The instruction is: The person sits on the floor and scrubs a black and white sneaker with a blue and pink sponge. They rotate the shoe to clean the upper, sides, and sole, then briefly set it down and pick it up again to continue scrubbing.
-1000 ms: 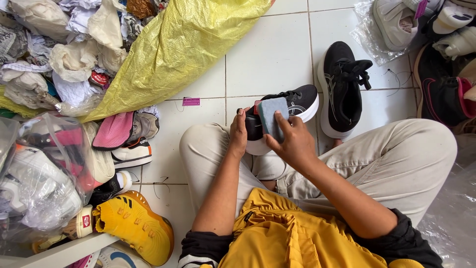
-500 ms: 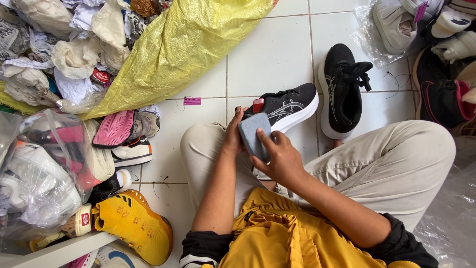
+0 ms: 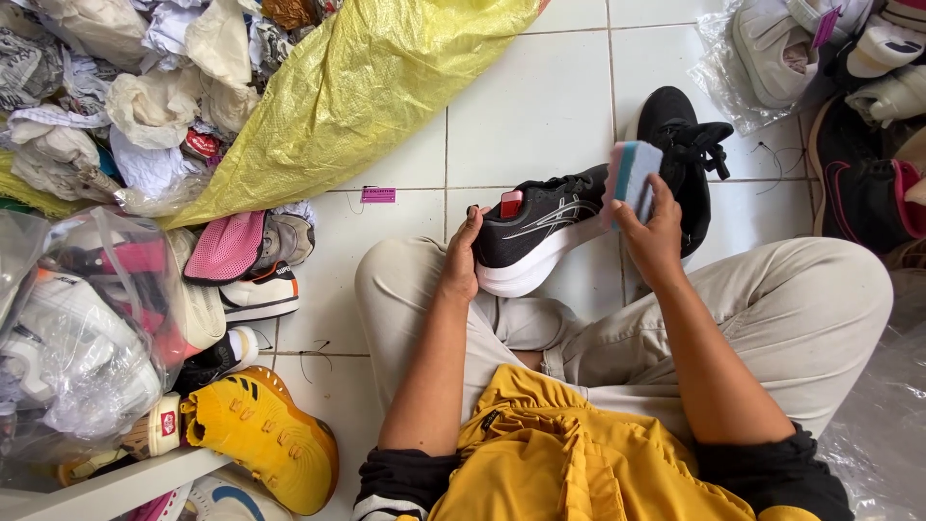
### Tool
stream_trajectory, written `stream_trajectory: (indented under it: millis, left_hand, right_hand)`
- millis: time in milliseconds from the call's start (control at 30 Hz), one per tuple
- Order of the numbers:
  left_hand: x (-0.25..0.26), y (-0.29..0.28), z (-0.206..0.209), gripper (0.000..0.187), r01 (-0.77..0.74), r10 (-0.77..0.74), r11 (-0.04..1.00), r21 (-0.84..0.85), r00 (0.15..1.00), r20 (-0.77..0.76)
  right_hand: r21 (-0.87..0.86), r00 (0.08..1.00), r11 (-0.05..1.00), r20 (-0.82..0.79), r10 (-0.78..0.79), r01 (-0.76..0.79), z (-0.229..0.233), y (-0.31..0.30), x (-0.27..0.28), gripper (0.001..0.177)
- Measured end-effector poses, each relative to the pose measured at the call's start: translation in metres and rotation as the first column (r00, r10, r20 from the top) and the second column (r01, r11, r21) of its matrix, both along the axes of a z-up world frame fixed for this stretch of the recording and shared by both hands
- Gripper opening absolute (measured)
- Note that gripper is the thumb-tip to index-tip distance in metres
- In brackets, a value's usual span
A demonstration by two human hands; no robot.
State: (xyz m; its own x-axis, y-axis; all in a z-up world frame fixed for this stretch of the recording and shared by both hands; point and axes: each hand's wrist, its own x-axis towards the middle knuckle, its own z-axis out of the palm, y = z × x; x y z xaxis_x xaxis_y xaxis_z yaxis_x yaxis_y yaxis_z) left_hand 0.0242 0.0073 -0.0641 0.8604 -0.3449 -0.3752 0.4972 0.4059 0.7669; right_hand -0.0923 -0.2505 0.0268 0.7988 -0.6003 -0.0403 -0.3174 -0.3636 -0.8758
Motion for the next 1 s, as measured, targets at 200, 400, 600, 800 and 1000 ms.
stream_trajectory:
  millis: [200,400,600,800,1000]
  left_hand:
    - [-0.002,-0.002,0.002,0.071,-0.024,0.024,0.999,0.03,1.0,0.013]
    - [-0.002,-0.003,0.004,0.076,-0.08,0.08,0.996,0.036,0.997,0.015]
    - [-0.012,-0.007,0.046,0.083,-0.083,0.085,0.995,0.052,0.996,-0.036]
    - [-0.021,-0.012,0.076,0.092,0.003,0.0,1.0,0.028,0.995,-0.096]
    - [-0.024,-0.008,0.097,0.088,0.042,-0.033,0.997,0.068,0.99,-0.134]
  right_hand:
    - [-0.183,0.978,0.981,-0.207,0.024,-0.063,-0.032,0.022,0.007,0.087]
    - [-0.028,0.963,0.989,-0.235,0.133,-0.144,-0.006,0.065,0.005,0.092]
    - [0.018,0.938,0.952,-0.166,0.305,-0.307,0.023,0.106,-0.009,0.092]
    - [0.082,0.868,0.891,-0.205,0.453,-0.445,0.047,0.132,-0.018,0.092]
    - [0.336,0.792,0.766,-0.085,0.604,-0.548,0.041,0.136,-0.021,0.086]
